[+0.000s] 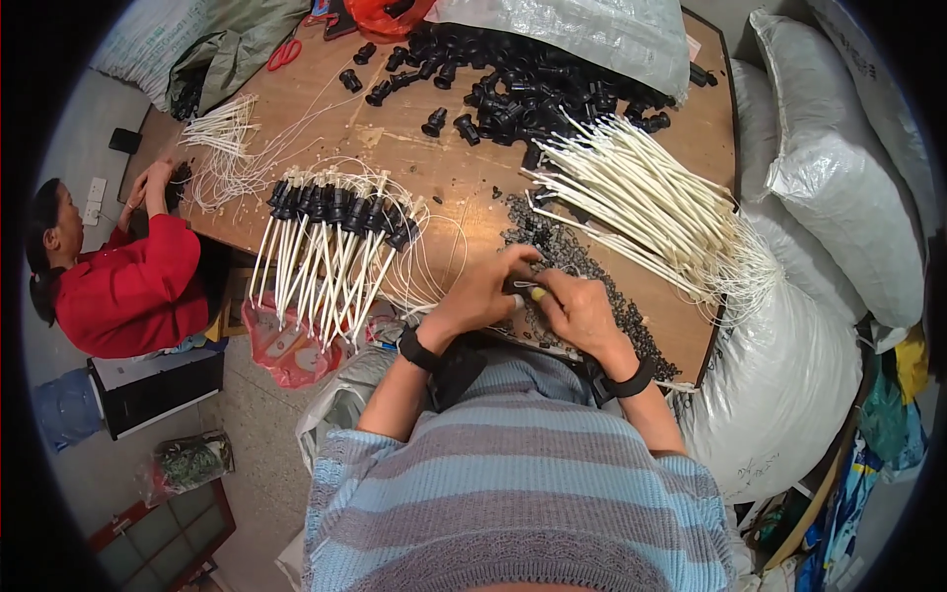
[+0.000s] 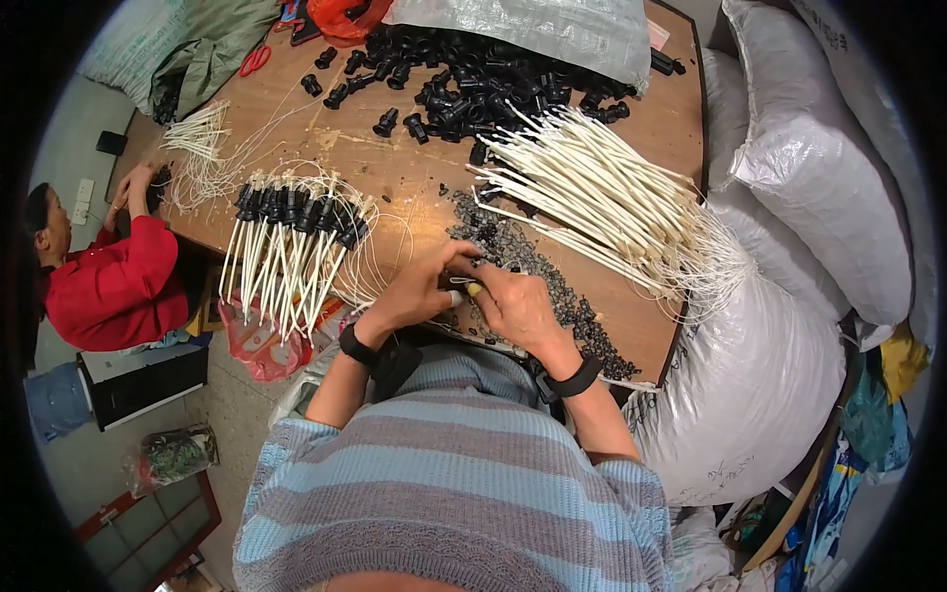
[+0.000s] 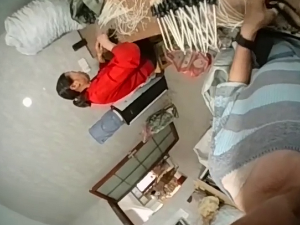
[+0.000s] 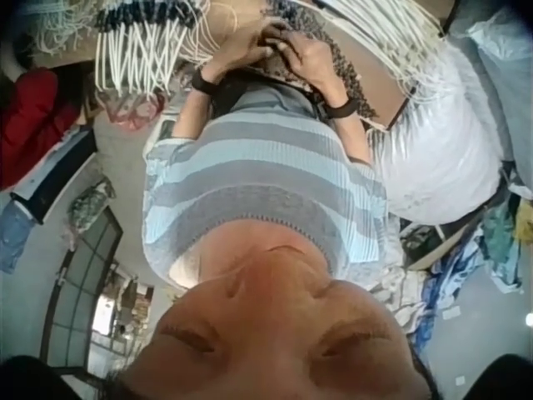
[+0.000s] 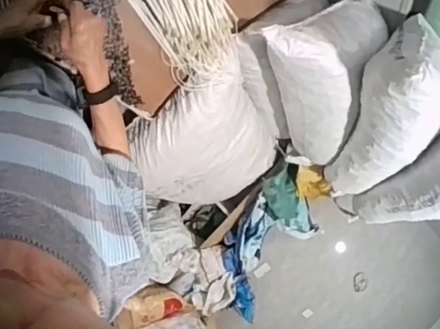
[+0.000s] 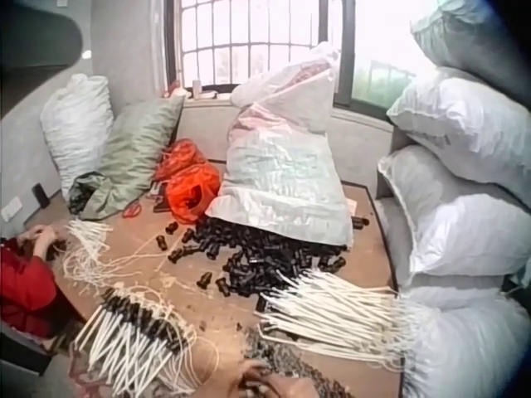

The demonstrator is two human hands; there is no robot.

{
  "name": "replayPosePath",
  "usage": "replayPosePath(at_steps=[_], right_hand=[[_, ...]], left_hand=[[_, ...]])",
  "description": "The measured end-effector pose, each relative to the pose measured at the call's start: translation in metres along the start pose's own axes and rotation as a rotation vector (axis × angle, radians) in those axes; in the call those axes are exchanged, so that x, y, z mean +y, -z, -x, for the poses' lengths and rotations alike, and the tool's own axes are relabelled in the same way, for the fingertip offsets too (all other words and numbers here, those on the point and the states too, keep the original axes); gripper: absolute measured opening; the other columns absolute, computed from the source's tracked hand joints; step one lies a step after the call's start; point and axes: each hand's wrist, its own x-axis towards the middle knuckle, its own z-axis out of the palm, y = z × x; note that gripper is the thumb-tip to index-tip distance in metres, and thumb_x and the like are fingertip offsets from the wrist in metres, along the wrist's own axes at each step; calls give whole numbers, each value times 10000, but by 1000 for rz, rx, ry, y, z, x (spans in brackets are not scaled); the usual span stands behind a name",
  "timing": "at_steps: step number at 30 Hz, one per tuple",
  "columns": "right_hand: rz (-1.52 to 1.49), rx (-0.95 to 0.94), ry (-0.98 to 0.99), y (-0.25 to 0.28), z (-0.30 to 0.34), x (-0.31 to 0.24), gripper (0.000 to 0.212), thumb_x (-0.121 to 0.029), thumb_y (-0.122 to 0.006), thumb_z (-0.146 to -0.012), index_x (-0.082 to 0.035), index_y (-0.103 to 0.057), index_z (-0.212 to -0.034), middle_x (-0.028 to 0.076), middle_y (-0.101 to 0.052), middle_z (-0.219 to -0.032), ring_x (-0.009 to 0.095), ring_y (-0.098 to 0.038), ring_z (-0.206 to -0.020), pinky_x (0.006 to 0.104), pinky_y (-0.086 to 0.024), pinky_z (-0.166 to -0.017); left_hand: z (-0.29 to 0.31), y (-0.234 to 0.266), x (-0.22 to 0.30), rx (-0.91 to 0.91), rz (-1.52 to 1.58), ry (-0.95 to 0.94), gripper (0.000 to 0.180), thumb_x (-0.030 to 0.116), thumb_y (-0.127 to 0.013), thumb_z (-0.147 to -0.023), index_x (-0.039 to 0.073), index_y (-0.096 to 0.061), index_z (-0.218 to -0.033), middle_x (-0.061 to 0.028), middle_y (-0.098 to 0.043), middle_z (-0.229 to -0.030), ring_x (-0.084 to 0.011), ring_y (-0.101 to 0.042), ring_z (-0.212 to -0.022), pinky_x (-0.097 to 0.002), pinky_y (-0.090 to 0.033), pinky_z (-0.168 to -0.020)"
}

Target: The person picks up a white tube and a black connector, fits them together by hand, and then slides a small metal ring over the joint. They repeat this process for each assembly, handling components from the piles on the workspace.

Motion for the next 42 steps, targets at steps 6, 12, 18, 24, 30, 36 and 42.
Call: replayPosePath(at_steps=[6,12,18,24,30,36,42], right_hand=[[-144,136,-32,-4,-1,1,226,-68,-624,-825,-31,-632,-1048,171,-654,-792,305,-651,-668,372,-504,-604],[-113,92,-197,-7,3,1,124,-53,-607,-843,0,-665,-938,131,-632,-715,167,-612,-607,289,-461,-567],[-207,277,-294,-9,7,15,139,-135,-632,-809,-51,-676,-910,129,-611,-626,249,-602,-530,334,-444,-513],[-332,301,-496,-4,17,24,130,-136,-632,-836,-25,-672,-891,68,-566,-574,106,-508,-515,290,-406,-506],[-332,363,-532,-17,9,42,135,-152,-642,-838,-35,-685,-889,89,-574,-581,144,-536,-510,309,-410,-498],[116,493,-245,-20,0,17,72,-165,-638,-844,-94,-649,-844,121,-614,-656,313,-609,-567,400,-452,-494],[319,502,-110,-21,3,10,83,-133,-621,-834,-104,-564,-781,106,-569,-643,303,-606,-551,401,-452,-465]], left_hand=[[-3,2,2,322,-308,-366,178,-45,-646,-661,68,-659,-797,-40,-608,-822,-223,-570,-836,-323,-437,-769],[-14,5,-4,233,-302,-370,188,-52,-616,-687,44,-663,-841,-68,-614,-838,-253,-583,-807,-346,-468,-715],[-81,43,-27,512,-686,-157,213,-41,-592,-701,-4,-641,-905,-151,-609,-833,-287,-604,-732,-380,-492,-704],[-76,47,-35,540,-553,-49,118,-33,-593,-741,-7,-641,-846,-106,-639,-829,-214,-619,-733,-334,-500,-695],[-46,5,1,295,126,62,102,-56,-605,-752,12,-664,-802,-26,-646,-795,-113,-599,-721,-235,-480,-660],[-32,-33,14,393,-349,-255,150,-68,-625,-737,32,-670,-839,25,-651,-799,-63,-583,-720,-205,-480,-658],[-30,-31,4,377,161,42,295,-86,-607,-734,17,-700,-994,-34,-689,-836,-87,-639,-748,-213,-514,-680]])
